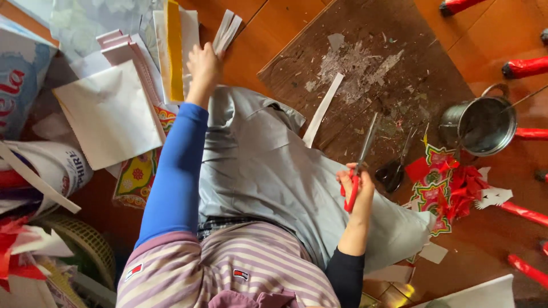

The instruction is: Cutting paper strips of different colors using scissors.

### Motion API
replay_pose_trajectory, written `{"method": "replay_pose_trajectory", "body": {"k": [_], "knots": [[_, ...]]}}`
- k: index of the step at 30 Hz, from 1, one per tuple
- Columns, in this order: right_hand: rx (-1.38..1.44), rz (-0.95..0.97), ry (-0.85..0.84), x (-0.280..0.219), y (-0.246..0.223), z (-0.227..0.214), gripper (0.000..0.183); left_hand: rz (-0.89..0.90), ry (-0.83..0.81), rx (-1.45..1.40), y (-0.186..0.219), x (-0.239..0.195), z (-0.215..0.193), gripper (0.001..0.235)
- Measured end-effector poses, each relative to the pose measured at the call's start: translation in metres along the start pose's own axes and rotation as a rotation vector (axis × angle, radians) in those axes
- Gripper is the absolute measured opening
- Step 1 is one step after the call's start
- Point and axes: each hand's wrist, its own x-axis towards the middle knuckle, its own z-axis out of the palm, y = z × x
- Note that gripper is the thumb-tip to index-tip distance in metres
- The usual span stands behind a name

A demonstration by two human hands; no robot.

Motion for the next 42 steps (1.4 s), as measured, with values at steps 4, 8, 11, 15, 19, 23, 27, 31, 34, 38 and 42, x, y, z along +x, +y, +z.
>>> {"method": "replay_pose_trajectory", "body": {"k": [4,8,11,15,19,23,27,31,34,38,42], "knots": [[0.002,0.036,-0.015,0.012,0.038,0.006,0.025,0.215,0.151,-0.146,0.108,-0.013,-0.056,0.026],[-0.159,-0.030,0.003,0.025,0.050,0.015,0.022,0.631,-0.442,-1.013,0.270,-0.038,-0.225,0.022],[-0.341,0.038,0.021,0.026,0.055,0.019,0.025,0.893,-0.644,-1.177,0.309,-0.059,-0.292,0.020],[-0.494,-0.235,0.034,0.030,0.062,0.021,0.034,0.867,-0.708,-1.168,0.319,-0.079,-0.281,0.019],[-0.475,-0.089,0.034,0.030,0.060,0.021,0.036,0.851,-0.775,-1.143,0.333,-0.088,-0.275,0.018],[-0.479,-0.093,-0.014,0.024,0.055,0.024,0.041,0.812,-0.831,-1.103,0.337,-0.097,-0.268,0.017],[-0.460,-0.119,-0.034,0.023,0.049,0.026,0.040,0.777,-0.847,-1.057,0.334,-0.097,-0.255,0.016],[-0.505,-0.162,-0.020,0.024,0.053,0.026,0.041,0.732,-0.834,-1.016,0.322,-0.093,-0.235,0.015],[-0.519,-0.169,-0.037,0.023,0.052,0.026,0.042,0.698,-0.815,-0.992,0.338,-0.100,-0.258,0.014],[-0.498,-0.161,-0.050,0.023,0.047,0.027,0.038,0.646,-0.773,-0.962,0.343,-0.102,-0.268,0.013],[-0.522,-0.141,-0.051,0.024,0.051,0.028,0.038,0.590,-0.730,-0.935,0.343,-0.101,-0.271,0.012]]}}
